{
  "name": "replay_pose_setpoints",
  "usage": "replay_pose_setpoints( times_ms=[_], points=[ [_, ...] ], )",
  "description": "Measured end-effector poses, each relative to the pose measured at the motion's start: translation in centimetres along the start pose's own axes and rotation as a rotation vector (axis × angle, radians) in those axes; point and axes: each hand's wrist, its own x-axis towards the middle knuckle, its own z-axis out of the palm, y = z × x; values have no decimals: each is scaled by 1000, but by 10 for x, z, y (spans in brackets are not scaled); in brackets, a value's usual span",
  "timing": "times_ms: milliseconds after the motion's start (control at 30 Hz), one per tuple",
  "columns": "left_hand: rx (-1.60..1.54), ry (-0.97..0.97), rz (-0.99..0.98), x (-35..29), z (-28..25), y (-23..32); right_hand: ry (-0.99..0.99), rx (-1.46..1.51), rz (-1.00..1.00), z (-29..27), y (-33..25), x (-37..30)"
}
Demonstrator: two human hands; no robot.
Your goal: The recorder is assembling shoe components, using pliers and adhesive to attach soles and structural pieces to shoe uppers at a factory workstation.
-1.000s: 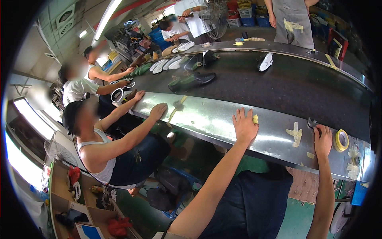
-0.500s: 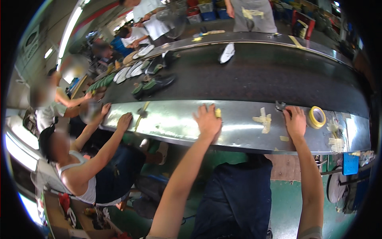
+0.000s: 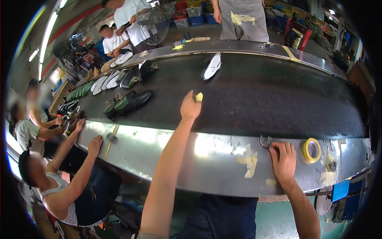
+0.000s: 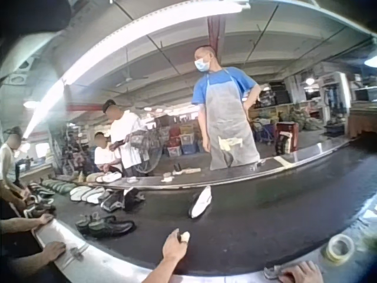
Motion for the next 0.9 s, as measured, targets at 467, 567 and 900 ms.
replay_pose_setpoints(
  times_ms=[467,567,900],
  points=[
    [-49,172,-191,132,89,69,-209,27,99,0,-5,26],
    [-192,179,-114,139,87,41,-198,29,94,2,-8,27],
    [-739,84,-135,-37,-19,1,-38,81,15,-3,-11,9]
  ],
)
